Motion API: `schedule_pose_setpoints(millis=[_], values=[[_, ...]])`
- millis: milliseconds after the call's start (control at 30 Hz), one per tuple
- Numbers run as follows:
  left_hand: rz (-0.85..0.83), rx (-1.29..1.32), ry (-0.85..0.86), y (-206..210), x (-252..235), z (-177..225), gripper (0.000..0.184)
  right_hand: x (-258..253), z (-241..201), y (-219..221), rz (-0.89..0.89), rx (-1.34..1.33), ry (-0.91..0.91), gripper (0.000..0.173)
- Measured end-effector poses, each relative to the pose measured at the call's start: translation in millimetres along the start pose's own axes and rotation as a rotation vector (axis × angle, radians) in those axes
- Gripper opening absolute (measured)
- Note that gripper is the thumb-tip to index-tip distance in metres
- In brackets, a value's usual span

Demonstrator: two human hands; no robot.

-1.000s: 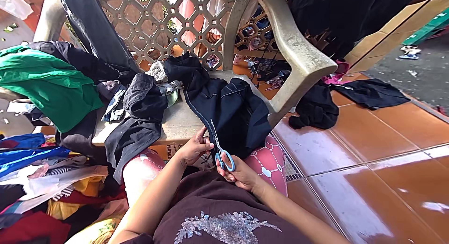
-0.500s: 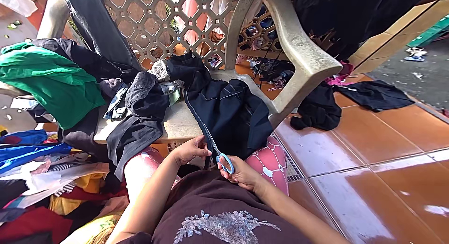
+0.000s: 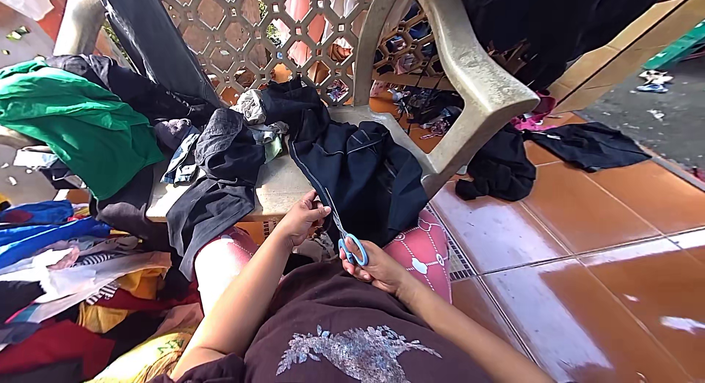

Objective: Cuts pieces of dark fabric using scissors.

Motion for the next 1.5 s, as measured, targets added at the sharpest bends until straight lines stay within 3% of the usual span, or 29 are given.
schedule_pose_setpoints(millis=[133,633,833,1000,1267,1433,1500], values=[[-0.013,0.029,-0.009,-3.4,-1.1,-1.2,0.063,-0.4,-0.3,3.0,0.024,0.009,-0.018,0.034],[-0.109,0.158,-0.045,-0.9,4.9,-9.4,0.076,-0.1,-1.2,6.0,0.0,-0.012,-0.047,0.035],[-0.12,0.145,-0.043,-4.3,6.7,-9.2,0.077,0.3,-2.5,5.6,0.027,0.013,-0.053,0.031],[-0.226,0.005,-0.037,-2.6,10.1,-10.1,0.086,-1.3,-2.7,3.5,-0.011,-0.015,-0.026,0.036],[-0.228,-0.13,-0.042,-8.9,11.8,-5.9,0.059,0.3,-3.6,1.4,0.038,0.032,-0.023,0.029],[0.11,-0.06,0.025,-11.0,4.5,6.4,0.026,0.2,-3.2,-0.2,0.036,0.051,-0.019,0.028],[0.151,-0.015,0.054,-11.1,1.4,6.7,0.026,0.3,-3.7,-0.4,0.024,0.06,-0.026,0.028]])
Point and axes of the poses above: each hand's wrist, its own x-axis away from the middle knuckle, its own y-axis out of the palm, z = x × y, the point moved 3 cm from there along -x, towards the middle knuckle, and after that the axes turned 14 degrees about z, right-handed, at the moved point
